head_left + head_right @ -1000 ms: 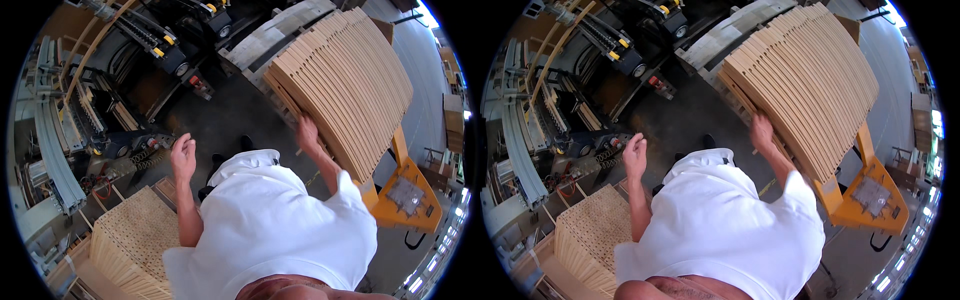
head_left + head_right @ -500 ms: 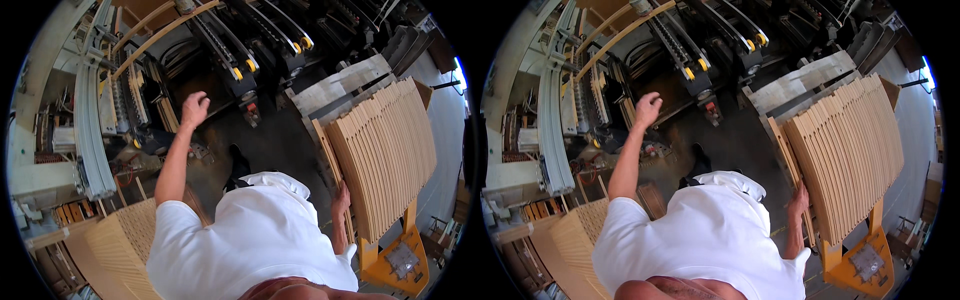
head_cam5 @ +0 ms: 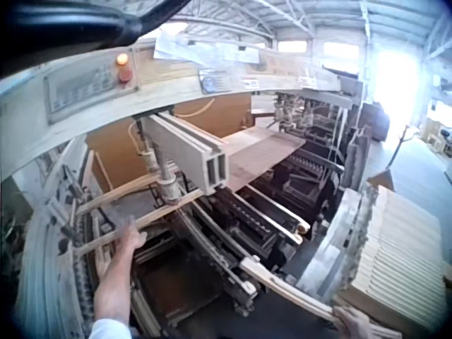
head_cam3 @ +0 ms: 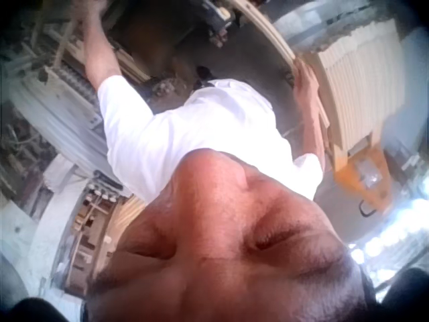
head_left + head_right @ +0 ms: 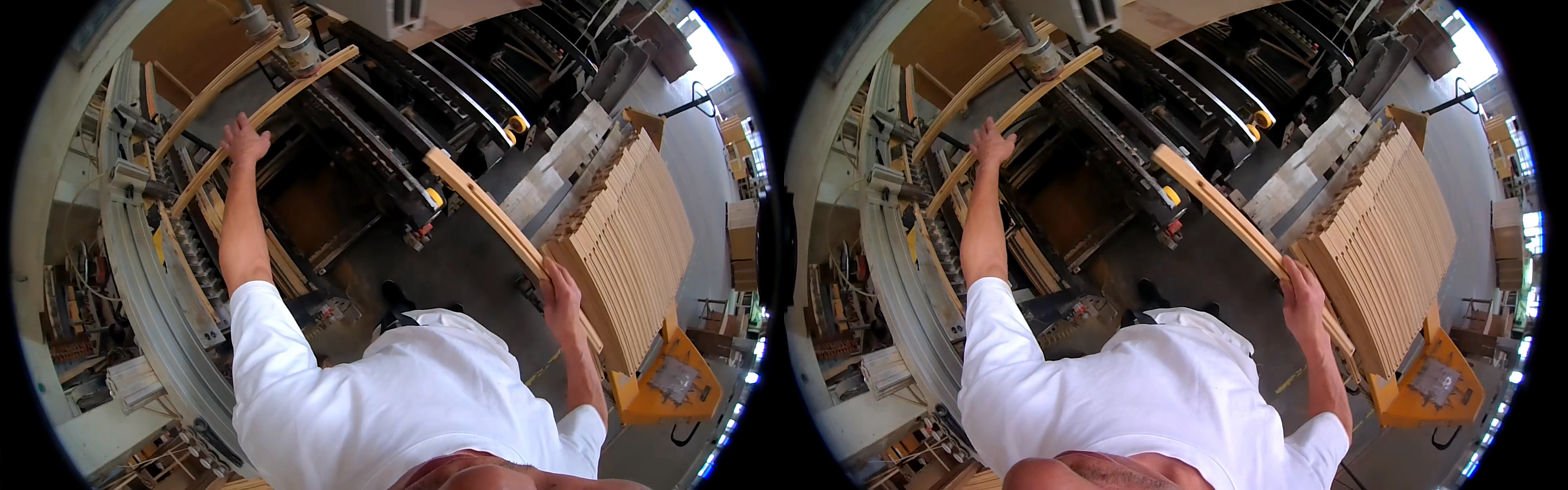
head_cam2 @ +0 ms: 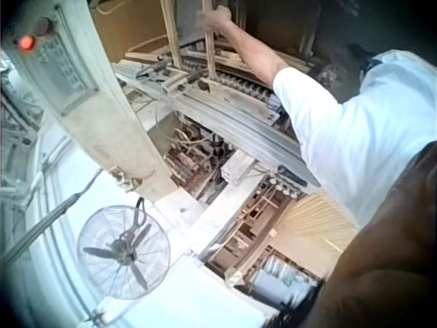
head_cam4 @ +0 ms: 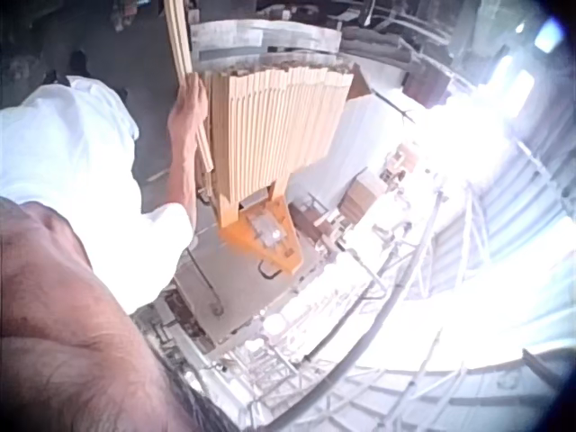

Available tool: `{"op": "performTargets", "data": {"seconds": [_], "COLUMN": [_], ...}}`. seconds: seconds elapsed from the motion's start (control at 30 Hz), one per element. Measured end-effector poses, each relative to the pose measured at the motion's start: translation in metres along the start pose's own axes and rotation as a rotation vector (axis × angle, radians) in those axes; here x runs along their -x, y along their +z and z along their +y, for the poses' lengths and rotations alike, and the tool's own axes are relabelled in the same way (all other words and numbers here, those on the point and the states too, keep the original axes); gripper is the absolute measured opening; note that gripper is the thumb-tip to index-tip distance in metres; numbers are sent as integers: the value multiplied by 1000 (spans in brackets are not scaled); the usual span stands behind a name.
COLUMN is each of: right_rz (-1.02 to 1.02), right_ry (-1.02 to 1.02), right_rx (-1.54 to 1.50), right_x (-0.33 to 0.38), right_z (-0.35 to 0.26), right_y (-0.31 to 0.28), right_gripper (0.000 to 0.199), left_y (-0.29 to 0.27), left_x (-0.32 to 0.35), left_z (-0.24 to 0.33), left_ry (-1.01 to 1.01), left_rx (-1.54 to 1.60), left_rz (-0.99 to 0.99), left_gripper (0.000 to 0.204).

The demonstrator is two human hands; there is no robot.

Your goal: The person repeatedly picks up thin wooden slats from a stack and places them into a jig on a machine. They then move the jig to a different location and stack the slats. The process is repeated multiple times throughout the clip.

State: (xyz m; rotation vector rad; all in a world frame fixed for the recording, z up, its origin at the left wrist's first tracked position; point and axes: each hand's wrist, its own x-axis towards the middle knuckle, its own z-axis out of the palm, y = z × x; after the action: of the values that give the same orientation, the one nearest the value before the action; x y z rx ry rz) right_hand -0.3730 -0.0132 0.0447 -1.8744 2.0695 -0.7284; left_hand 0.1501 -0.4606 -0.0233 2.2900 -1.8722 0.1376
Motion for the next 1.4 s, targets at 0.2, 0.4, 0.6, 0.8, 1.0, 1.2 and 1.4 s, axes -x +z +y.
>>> {"op": "performTargets", "data": {"seconds": [0.2,0.4,0.6,0.8,1.0,1.2,1.4], "right_rz": [-118,-249,-419,-204,-57,-72,-47], "right_ry": [-298,-688,-939,-1150,-1087,-1110,-1116], "right_rx": [14,-33,-19,43,132,139,118], "right_x": [-129,-268,-349,-408,-472,-465,-464], "right_z": [-72,-153,-259,-309,-327,-342,-346], "right_y": [20,119,256,370,403,407,417], "right_gripper": [43,41,39,40,19,17,11], "left_y": [15,-46,-66,-92,-120,-144,-162], "left_x": [64,248,348,399,450,501,515], "left_z": [4,71,93,86,75,60,57], "left_ry": [258,244,151,-68,-424,-592,-745], "left_rx": [344,526,659,564,531,394,455], "left_rz": [-42,-304,-531,-546,-563,-497,-486], "left_gripper": [37,32,35,34,37,42,39]}}
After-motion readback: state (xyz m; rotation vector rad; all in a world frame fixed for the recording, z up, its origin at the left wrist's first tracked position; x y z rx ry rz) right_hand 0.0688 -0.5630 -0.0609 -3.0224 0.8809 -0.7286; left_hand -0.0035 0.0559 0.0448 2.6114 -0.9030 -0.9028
